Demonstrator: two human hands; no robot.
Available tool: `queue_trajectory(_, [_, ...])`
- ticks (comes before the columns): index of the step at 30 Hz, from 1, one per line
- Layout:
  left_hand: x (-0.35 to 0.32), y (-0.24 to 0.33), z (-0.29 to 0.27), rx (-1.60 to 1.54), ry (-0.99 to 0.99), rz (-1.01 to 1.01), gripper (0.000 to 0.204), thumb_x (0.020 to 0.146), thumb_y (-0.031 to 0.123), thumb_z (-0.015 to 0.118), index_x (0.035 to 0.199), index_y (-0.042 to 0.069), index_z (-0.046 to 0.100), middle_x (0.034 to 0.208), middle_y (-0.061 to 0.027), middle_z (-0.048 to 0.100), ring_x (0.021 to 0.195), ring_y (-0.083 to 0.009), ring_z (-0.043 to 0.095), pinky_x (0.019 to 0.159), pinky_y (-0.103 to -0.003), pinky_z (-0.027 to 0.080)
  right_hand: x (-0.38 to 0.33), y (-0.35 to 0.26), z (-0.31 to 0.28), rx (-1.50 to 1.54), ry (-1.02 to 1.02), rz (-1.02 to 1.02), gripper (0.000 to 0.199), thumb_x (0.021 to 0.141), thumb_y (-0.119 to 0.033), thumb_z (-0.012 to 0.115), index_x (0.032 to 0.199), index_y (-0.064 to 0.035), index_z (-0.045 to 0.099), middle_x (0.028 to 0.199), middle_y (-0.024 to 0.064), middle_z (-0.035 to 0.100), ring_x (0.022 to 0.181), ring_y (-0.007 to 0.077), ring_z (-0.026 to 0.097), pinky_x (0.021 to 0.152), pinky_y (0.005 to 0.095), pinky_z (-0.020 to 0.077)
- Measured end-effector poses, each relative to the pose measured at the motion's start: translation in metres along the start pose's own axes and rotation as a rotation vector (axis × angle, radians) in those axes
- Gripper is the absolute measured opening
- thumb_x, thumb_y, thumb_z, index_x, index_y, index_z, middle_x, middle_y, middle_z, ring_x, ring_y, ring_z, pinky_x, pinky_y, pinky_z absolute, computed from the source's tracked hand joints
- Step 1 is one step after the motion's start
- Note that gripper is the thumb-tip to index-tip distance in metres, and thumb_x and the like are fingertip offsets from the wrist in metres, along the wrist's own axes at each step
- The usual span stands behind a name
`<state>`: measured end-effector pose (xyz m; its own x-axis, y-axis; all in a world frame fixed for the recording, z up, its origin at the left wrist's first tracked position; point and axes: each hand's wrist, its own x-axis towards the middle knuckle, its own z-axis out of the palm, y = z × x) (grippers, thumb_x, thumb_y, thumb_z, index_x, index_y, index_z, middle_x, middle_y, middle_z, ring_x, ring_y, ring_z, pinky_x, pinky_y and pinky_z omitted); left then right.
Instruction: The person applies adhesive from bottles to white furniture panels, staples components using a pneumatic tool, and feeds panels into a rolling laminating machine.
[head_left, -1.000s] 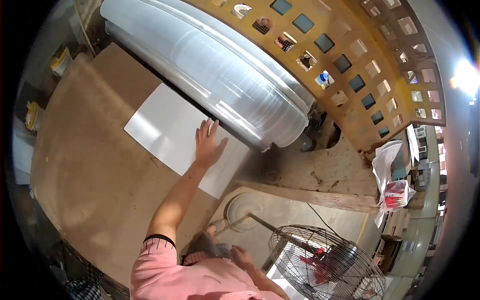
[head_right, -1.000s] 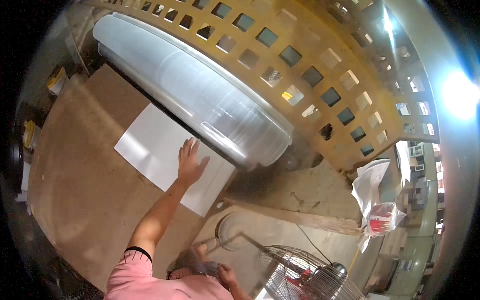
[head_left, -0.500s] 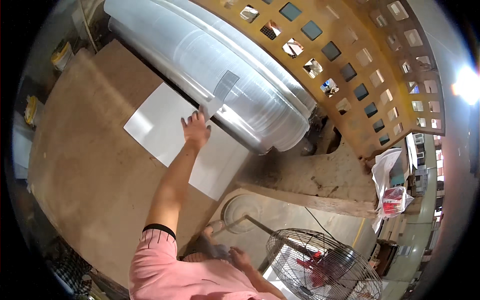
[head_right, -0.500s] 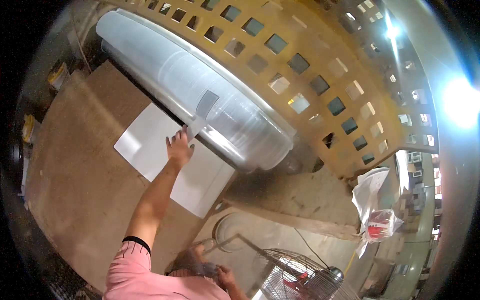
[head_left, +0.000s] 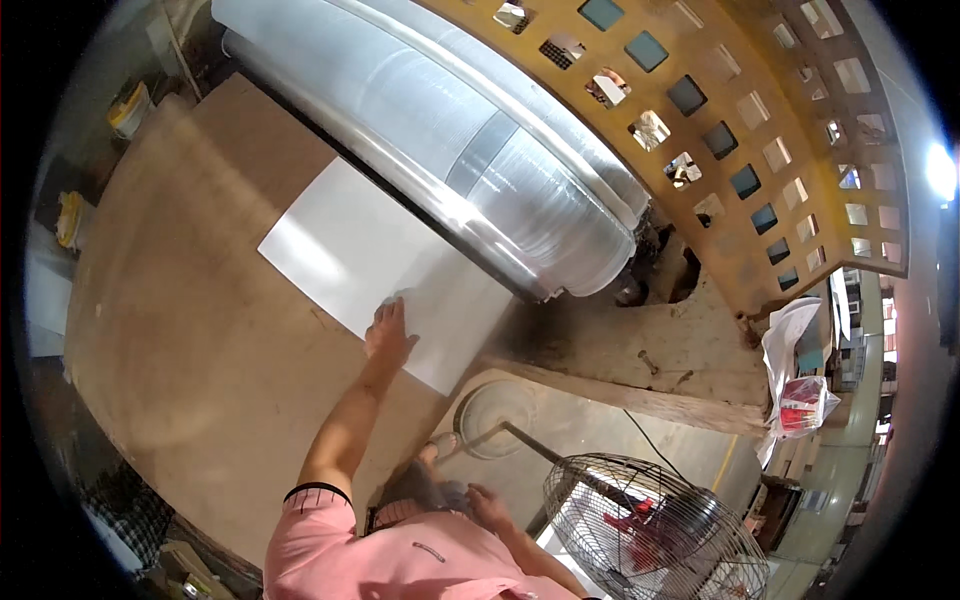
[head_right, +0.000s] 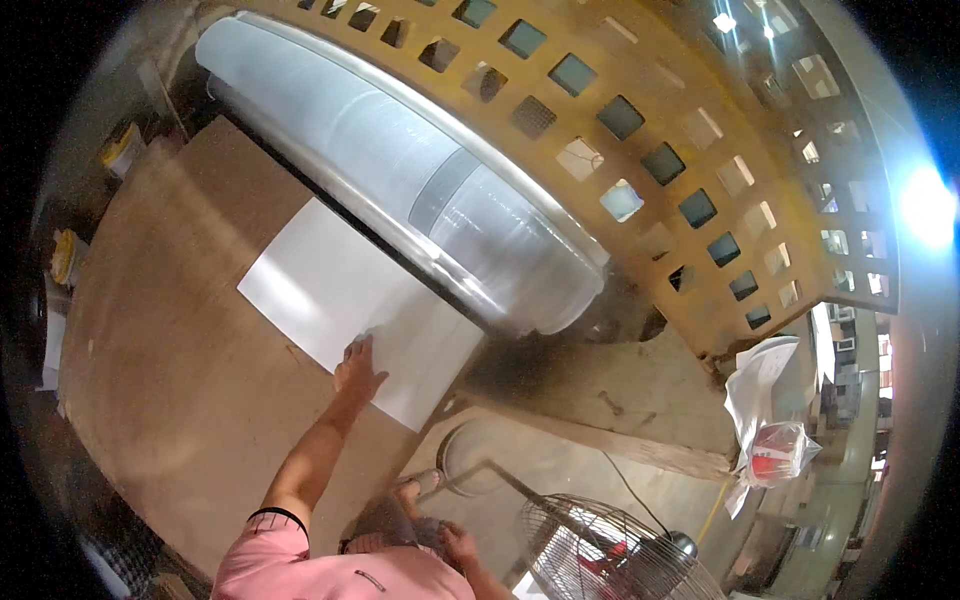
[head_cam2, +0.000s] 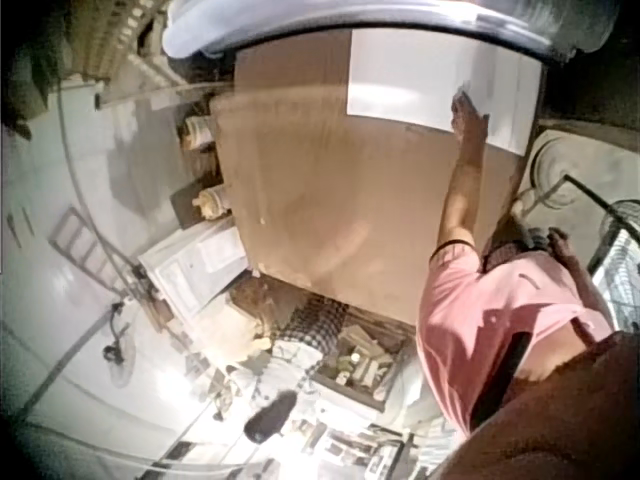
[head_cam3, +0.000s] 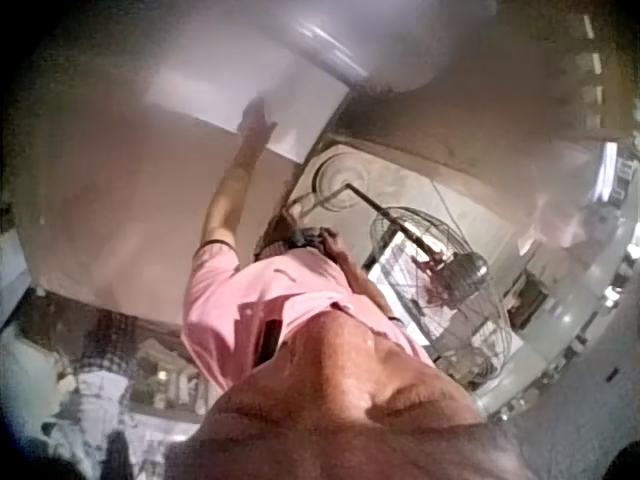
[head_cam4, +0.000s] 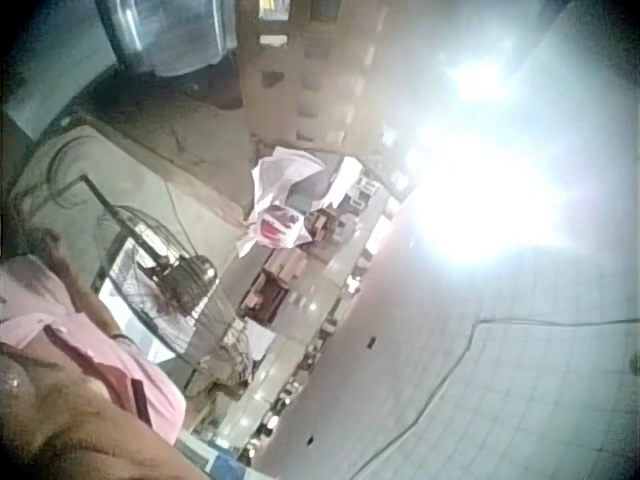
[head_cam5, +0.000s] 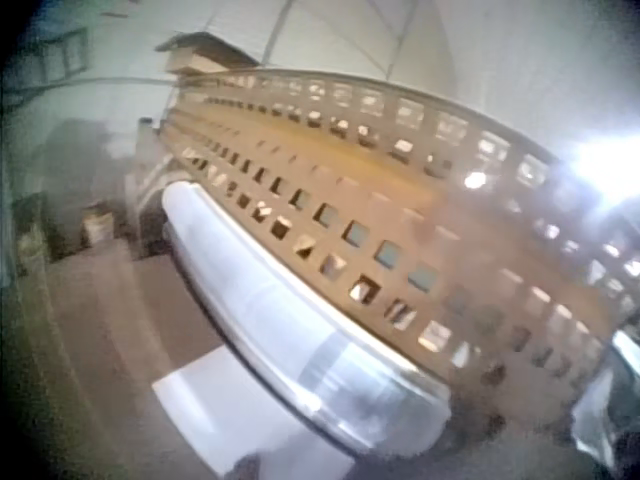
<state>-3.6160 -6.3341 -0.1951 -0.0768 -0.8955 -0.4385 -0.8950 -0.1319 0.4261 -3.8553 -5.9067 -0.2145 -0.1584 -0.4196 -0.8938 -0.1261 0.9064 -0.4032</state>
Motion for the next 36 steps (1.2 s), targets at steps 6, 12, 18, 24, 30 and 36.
queue_trajectory(6, [0.010,0.005,0.027,0.019,0.125,0.086,0.094,0.081,0.026,0.078,0.158,0.016,0.026,0.145,-0.0123,0.044,0.130,-0.0333,0.045,0.101,-0.049,0.046,-0.001,-0.022,-0.008,0.035,0.017,0.030,0.044,0.102,-0.030,0.057,0.136,-0.0036,0.060,0.117,0.0100,0.071,0.095,0.0174,0.066,0.083,0.0307,0.0532])
queue_trajectory(12, [0.021,0.012,0.035,0.003,0.147,0.129,0.093,0.080,0.020,0.077,0.158,0.015,0.026,0.141,-0.0132,0.045,0.127,-0.0332,0.046,0.100,-0.049,0.046,-0.003,-0.016,-0.005,-0.032,0.052,0.028,0.042,0.099,-0.029,0.059,0.132,-0.0036,0.064,0.114,0.0128,0.074,0.101,0.0199,0.072,0.089,0.0322,0.0535])
queue_trajectory(18, [0.019,0.017,0.025,-0.052,0.100,0.156,0.083,0.081,0.020,0.075,0.153,0.015,0.034,0.141,-0.0116,0.046,0.127,-0.0318,0.047,0.100,-0.047,0.046,-0.015,-0.025,0.000,0.091,0.016,0.032,0.042,0.102,-0.025,0.056,0.135,0.0001,0.059,0.119,0.0159,0.071,0.104,0.0233,0.070,0.091,0.0338,0.0530])
queue_trajectory(24, [0.015,0.005,0.020,-0.291,0.416,0.311,0.035,0.088,0.015,0.069,0.123,0.012,0.065,0.115,-0.0067,0.065,0.111,-0.0269,0.059,0.096,-0.045,0.045,-0.020,-0.031,-0.001,0.064,0.008,0.046,0.046,0.102,-0.029,0.055,0.138,-0.0013,0.058,0.124,0.0155,0.069,0.110,0.0229,0.065,0.090,0.0332,0.0516])
queue_trajectory(30, [0.024,0.030,-0.062,-0.354,0.584,0.469,0.017,0.092,0.013,0.067,0.108,0.012,0.070,0.101,-0.0038,0.071,0.097,-0.0259,0.064,0.093,-0.044,0.044,-0.021,-0.032,0.001,0.039,-0.005,0.019,0.046,0.101,-0.030,0.056,0.138,-0.0013,0.058,0.121,0.0147,0.070,0.103,0.0214,0.066,0.088,0.0327,0.0518])
queue_trajectory(36, [0.078,0.023,-0.113,-0.017,0.693,0.231,0.072,0.091,0.033,0.067,0.153,0.014,0.035,0.155,-0.0111,0.038,0.146,-0.0310,0.032,0.119,-0.055,0.025,-0.010,-0.025,-0.008,-0.089,-0.005,-0.026,0.046,0.101,-0.031,0.057,0.137,-0.0028,0.059,0.119,0.0127,0.071,0.098,0.0197,0.066,0.083,0.0319,0.0531])
